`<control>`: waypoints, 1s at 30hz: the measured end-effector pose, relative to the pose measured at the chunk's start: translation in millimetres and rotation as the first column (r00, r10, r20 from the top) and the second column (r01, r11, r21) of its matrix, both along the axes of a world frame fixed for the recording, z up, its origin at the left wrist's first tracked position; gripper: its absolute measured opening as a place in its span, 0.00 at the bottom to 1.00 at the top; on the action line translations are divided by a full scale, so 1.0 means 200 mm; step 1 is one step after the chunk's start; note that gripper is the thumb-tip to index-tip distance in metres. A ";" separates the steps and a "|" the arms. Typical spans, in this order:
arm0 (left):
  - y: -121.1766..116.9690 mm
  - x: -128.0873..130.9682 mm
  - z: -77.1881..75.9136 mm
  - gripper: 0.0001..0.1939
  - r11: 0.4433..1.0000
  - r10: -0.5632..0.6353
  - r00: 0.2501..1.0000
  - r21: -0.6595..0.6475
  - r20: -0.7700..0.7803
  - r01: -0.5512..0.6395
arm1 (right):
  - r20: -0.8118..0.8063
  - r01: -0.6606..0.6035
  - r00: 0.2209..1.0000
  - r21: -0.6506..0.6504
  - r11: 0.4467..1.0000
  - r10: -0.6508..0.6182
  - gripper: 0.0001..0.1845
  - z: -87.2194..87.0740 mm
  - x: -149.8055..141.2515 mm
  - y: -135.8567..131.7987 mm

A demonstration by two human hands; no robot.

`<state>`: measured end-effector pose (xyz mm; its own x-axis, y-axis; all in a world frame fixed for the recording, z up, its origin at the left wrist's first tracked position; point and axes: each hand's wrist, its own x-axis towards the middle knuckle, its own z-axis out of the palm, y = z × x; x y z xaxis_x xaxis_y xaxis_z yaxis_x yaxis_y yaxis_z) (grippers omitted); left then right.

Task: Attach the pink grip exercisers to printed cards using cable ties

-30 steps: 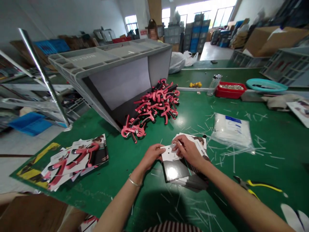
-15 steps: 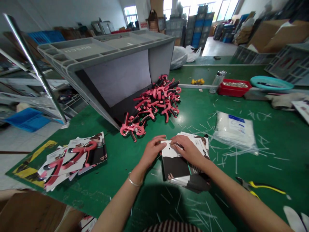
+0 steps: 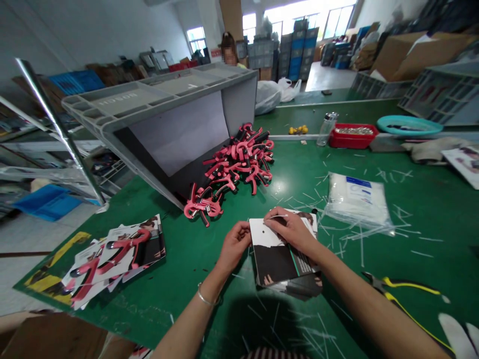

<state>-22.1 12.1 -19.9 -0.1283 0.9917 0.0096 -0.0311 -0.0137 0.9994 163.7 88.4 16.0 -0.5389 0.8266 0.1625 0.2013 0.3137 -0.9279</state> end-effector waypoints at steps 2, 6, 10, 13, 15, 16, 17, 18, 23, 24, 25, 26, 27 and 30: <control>-0.01 0.01 0.01 0.13 0.999 -0.011 1.000 -0.042 0.013 0.012 | 0.001 -0.010 1.000 0.016 1.000 0.010 0.08 -0.01 -0.01 0.00; -0.05 -0.02 0.00 0.09 1.000 -0.012 0.990 -0.025 -0.140 0.008 | 0.019 -0.029 0.999 0.112 0.993 0.027 0.07 -0.03 -0.01 -0.01; -0.17 -0.09 0.00 0.07 0.993 -0.097 0.948 -0.087 -0.303 0.074 | 0.035 -0.063 0.998 0.116 0.991 0.059 0.07 -0.05 0.01 0.00; -0.27 -0.11 0.02 0.12 0.966 -0.251 0.948 -0.119 -0.198 0.231 | 0.027 -0.080 0.997 0.094 0.992 0.078 0.06 -0.05 0.00 0.00; -0.29 -0.09 0.01 0.11 0.974 -0.222 0.952 -0.090 -0.210 0.207 | 0.021 -0.085 0.996 0.078 0.993 0.083 0.07 -0.05 -0.01 0.00; -0.29 -0.07 0.00 0.09 0.986 -0.162 0.958 -0.066 -0.238 0.150 | 0.022 -0.085 0.996 0.074 0.994 0.084 0.07 -0.05 -0.01 -0.01; -0.27 -0.05 -0.02 0.08 0.996 -0.091 0.959 -0.037 -0.267 0.084 | 0.024 -0.085 0.996 0.074 0.994 0.084 0.07 -0.05 -0.02 -0.01; -0.25 -0.03 -0.04 0.08 1.000 -0.021 0.959 -0.004 -0.283 0.020 | 0.030 -0.088 0.996 0.078 0.993 0.086 0.07 -0.05 -0.02 -0.01; -0.13 0.08 -0.09 0.10 0.995 0.061 0.983 0.086 -0.174 -0.047 | 0.065 -0.122 0.991 0.136 0.983 0.114 0.06 -0.06 -0.01 -0.02; -0.12 0.09 -0.09 0.11 0.997 0.040 0.989 0.077 -0.141 -0.029 | 0.065 -0.135 0.990 0.152 0.979 0.126 0.06 -0.06 -0.01 -0.02; -0.11 0.10 -0.08 0.11 0.998 0.028 0.994 0.065 -0.110 -0.021 | 0.062 -0.150 0.988 0.168 0.974 0.141 0.07 -0.06 0.00 -0.02; -0.11 0.10 -0.08 0.11 0.999 0.023 0.996 0.047 -0.081 -0.020 | 0.060 -0.166 0.986 0.182 0.969 0.158 0.08 -0.06 0.01 -0.02; -0.12 0.10 -0.07 0.11 0.999 0.026 0.998 0.026 -0.049 -0.025 | 0.059 -0.181 0.983 0.193 0.964 0.172 0.09 -0.06 0.02 -0.02; -0.14 0.10 -0.07 0.14 0.997 0.047 0.996 -0.058 0.079 -0.042 | 0.077 -0.236 0.971 0.227 0.945 0.224 0.10 -0.05 0.04 -0.03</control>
<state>-1.6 -15.4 -33.8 -0.1706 0.9836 -0.0580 -0.1120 0.0391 0.9929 171.3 83.3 6.7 -0.7223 0.6213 0.3037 0.1417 0.5627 -0.8144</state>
